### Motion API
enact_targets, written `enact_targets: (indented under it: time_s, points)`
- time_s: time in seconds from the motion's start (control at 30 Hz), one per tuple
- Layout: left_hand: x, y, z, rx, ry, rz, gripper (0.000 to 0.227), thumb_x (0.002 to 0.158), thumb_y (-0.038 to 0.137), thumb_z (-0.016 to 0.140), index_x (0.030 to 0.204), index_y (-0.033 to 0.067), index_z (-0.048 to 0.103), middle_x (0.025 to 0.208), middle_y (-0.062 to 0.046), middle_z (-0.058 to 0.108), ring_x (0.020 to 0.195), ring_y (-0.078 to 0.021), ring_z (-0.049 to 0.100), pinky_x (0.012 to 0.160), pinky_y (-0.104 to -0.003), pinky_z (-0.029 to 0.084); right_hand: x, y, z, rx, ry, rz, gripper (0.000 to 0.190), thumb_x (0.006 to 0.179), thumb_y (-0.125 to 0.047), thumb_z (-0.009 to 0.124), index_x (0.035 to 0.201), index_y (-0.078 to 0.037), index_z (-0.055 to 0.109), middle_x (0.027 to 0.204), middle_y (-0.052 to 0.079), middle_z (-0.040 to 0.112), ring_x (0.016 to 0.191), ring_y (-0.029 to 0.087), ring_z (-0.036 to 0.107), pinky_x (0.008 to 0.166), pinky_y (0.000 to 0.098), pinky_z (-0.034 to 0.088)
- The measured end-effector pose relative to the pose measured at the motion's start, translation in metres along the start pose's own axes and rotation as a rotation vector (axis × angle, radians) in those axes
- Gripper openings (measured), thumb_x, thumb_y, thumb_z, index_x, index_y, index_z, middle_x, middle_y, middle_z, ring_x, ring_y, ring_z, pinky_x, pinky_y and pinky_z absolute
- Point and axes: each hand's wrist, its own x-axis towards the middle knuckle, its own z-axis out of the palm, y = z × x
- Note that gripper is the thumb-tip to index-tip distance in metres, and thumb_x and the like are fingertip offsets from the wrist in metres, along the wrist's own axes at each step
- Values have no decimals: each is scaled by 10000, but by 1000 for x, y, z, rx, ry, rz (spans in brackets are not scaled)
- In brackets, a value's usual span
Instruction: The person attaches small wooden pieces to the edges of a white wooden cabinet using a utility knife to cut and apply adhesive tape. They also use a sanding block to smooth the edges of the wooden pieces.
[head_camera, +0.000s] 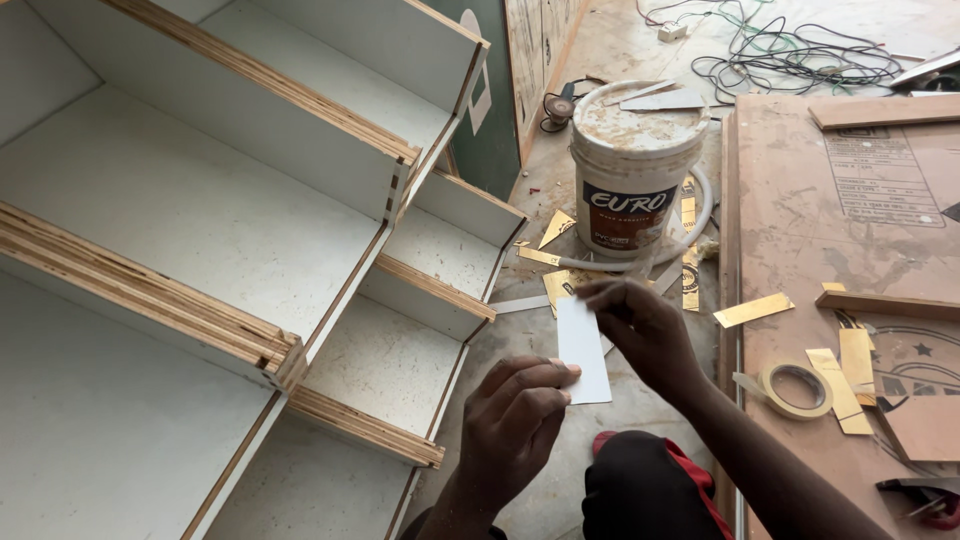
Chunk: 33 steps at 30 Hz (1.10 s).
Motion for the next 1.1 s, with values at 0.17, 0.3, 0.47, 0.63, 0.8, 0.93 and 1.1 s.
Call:
enact_targets:
  time_s: [0.17,0.3,0.47,0.63,0.8,0.93,1.1]
  points:
    - [-3,7,-18,61,-8,8,249,892,-44,751,962,72,541,1130,-88,726,1119,-294,709,893,-379,618,20,-32,12,-103,-8,-174,162,917,59,693,1049,-15,636,1268,112,698,1152,164,687,911,294,600]
    - [-12,11,-39,146,40,-19,268,875,-51,756,1055,62,593,1100,-97,712,1078,-297,703,874,-391,606,34,-47,29,-221,-76,-285,175,887,26,732,1027,-21,638,1190,97,714,1133,203,697,904,317,599]
    - [-39,5,-82,226,180,-198,278,905,-27,744,1154,65,659,1045,-90,711,977,-270,710,848,-393,598,60,-68,62,-413,-220,-471,177,837,-30,790,981,-32,688,1064,100,714,1050,246,708,879,359,567]
    - [-73,-6,-122,205,277,-266,190,972,78,735,1127,70,625,1083,-112,712,1028,-304,714,869,-398,585,74,-99,105,-493,-342,-476,196,823,-54,786,1014,-45,742,1115,115,709,1040,242,707,843,354,564]
    - [-107,-7,-140,-99,456,-559,121,1060,43,655,1177,15,642,1041,-135,759,996,-260,773,898,-370,645,77,-84,151,-306,-315,-268,363,888,-58,720,1223,15,602,1153,151,686,1094,231,701,954,360,568]
    - [-126,-11,-151,-405,605,-635,91,1105,13,571,1191,-10,557,1141,-158,742,1144,-252,752,1037,-386,650,79,-56,183,-379,-360,168,299,945,-36,726,1224,38,646,1052,209,734,1051,298,735,989,415,577]
    - [-147,11,-181,-261,614,-645,107,1108,4,547,1200,-28,591,1141,-168,741,1143,-239,752,1018,-366,656,51,-89,227,158,-704,-1,162,976,-26,651,1121,39,684,1066,186,718,1045,270,749,945,402,619]
